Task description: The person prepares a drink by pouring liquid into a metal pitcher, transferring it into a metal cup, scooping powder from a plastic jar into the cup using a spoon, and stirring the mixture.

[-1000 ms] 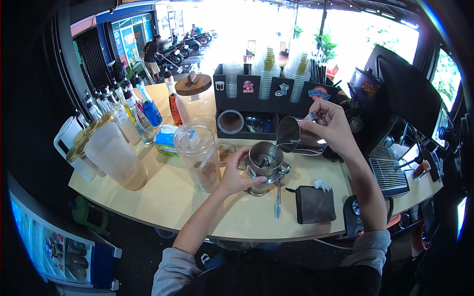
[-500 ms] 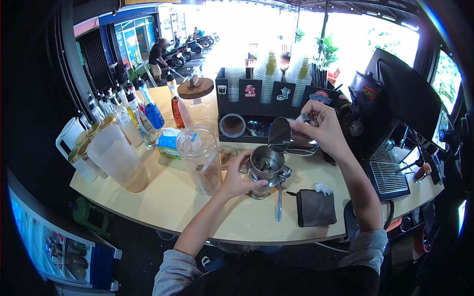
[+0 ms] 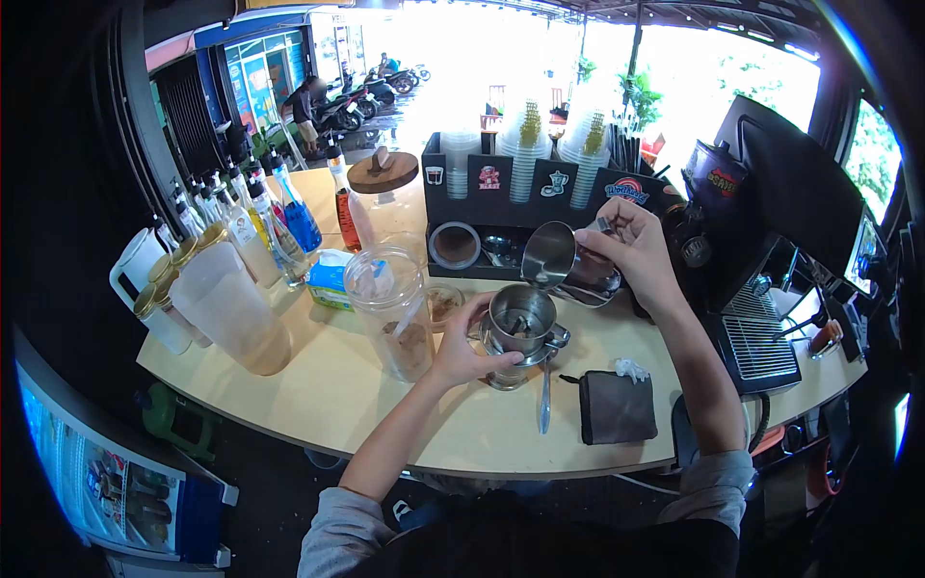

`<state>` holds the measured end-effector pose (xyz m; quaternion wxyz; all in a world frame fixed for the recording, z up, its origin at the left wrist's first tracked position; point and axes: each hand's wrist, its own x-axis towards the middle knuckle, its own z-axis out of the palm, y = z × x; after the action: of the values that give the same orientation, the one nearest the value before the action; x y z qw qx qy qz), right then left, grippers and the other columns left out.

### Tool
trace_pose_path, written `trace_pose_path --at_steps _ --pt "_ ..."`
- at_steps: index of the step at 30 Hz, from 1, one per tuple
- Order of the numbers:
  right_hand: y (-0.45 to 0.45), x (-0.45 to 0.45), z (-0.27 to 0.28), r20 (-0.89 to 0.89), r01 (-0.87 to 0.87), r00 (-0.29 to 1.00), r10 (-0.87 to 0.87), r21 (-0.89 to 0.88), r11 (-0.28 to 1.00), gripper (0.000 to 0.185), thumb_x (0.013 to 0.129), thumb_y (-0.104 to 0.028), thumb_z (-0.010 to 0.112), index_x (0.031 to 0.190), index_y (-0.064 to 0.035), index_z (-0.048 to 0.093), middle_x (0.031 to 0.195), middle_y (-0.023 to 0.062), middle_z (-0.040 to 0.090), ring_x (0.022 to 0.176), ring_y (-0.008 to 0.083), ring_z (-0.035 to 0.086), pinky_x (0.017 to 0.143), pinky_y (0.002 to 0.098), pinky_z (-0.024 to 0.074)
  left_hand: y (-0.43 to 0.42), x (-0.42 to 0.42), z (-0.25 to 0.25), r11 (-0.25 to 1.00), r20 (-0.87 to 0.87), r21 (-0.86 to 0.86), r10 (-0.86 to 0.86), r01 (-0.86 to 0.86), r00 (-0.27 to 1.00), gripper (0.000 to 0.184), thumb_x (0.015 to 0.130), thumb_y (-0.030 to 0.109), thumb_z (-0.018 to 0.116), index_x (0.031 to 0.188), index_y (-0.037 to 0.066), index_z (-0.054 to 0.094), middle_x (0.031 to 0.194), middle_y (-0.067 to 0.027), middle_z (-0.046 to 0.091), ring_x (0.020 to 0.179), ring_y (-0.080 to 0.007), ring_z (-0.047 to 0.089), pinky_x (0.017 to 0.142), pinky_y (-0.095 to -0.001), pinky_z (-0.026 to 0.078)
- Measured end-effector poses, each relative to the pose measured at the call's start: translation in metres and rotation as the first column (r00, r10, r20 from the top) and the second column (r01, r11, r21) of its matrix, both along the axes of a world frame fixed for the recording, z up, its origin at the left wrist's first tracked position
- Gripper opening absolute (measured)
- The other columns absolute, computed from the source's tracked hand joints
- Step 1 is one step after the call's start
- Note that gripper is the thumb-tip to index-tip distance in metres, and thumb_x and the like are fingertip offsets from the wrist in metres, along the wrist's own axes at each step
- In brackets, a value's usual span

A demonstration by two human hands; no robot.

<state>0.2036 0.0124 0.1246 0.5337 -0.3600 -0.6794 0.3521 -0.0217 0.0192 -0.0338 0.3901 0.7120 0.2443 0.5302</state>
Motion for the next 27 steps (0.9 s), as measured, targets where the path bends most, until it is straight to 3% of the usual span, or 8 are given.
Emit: trace_pose_path --at_steps 6,11,12,16,24,27 --pt "0.002 0.013 -0.016 -0.196 -0.005 0.981 -0.009 -0.071 0.997 0.019 0.082 -0.005 0.069 0.077 -0.0067 0.051 0.068 -0.0024 0.055 0.063 0.0020 0.055 0.056 0.0171 0.0433 0.001 0.000 -0.003 1.000 0.005 -0.001 0.004 -0.004 1.000 0.080 0.058 0.026 0.087 0.124 0.001 0.049 0.117 -0.0108 0.056 0.112 -0.0208 0.054 0.102 -0.0357 0.040" --pt "0.019 0.044 -0.060 -0.300 0.073 0.946 -0.120 -0.161 0.984 0.018 0.085 -0.007 0.064 0.074 -0.0098 0.049 0.065 -0.0020 0.054 0.057 0.0035 0.048 0.052 0.0201 0.0374 0.001 0.001 -0.002 1.000 0.015 -0.003 0.001 -0.001 1.000 0.080 0.058 0.026 0.087 0.124 0.001 0.049 0.116 -0.0104 0.056 0.111 -0.0203 0.055 0.102 -0.0354 0.040" --pt "0.017 0.043 -0.066 -0.327 0.112 0.930 -0.165 -0.177 0.978 0.020 0.084 -0.005 0.064 0.072 -0.0101 0.049 0.063 -0.0033 0.050 0.055 0.0035 0.042 0.053 0.0203 0.0341 0.000 0.001 -0.002 1.000 0.018 0.000 0.004 -0.004 1.000 0.079 0.058 0.026 0.087 0.123 0.001 0.049 0.116 -0.0102 0.056 0.111 -0.0199 0.055 0.101 -0.0352 0.040" --pt "0.019 0.057 -0.105 -0.428 0.085 0.878 -0.212 -0.297 0.951 0.018 0.081 -0.002 0.065 0.071 -0.0098 0.051 0.063 -0.0038 0.050 0.056 0.0035 0.038 0.054 0.0212 0.0300 0.000 0.001 -0.005 1.000 0.030 -0.026 -0.002 0.003 1.000 0.079 0.058 0.025 0.086 0.123 0.001 0.050 0.115 -0.0097 0.057 0.109 -0.0191 0.055 0.099 -0.0346 0.041" --pt "0.032 0.069 -0.161 -0.546 0.065 0.790 -0.280 -0.379 0.923 0.022 0.080 -0.002 0.063 0.067 -0.0101 0.048 0.058 -0.0047 0.044 0.054 0.0043 0.036 0.054 0.0219 0.0290 0.000 0.002 -0.004 1.000 0.047 -0.024 -0.004 0.005 0.999 0.079 0.058 0.024 0.086 0.124 0.001 0.049 0.117 -0.0100 0.056 0.111 -0.0195 0.055 0.099 -0.0342 0.041" --pt "0.035 0.069 -0.177 -0.566 0.056 0.791 -0.232 -0.311 0.949 0.023 0.080 -0.002 0.063 0.067 -0.0105 0.047 0.058 -0.0043 0.044 0.055 0.0050 0.037 0.055 0.0225 0.0294 -0.001 0.001 -0.005 0.999 0.044 -0.036 -0.004 0.005 0.999 0.079 0.059 0.024 0.086 0.124 0.001 0.049 0.117 -0.0105 0.056 0.111 -0.0200 0.054 0.100 -0.0346 0.041"
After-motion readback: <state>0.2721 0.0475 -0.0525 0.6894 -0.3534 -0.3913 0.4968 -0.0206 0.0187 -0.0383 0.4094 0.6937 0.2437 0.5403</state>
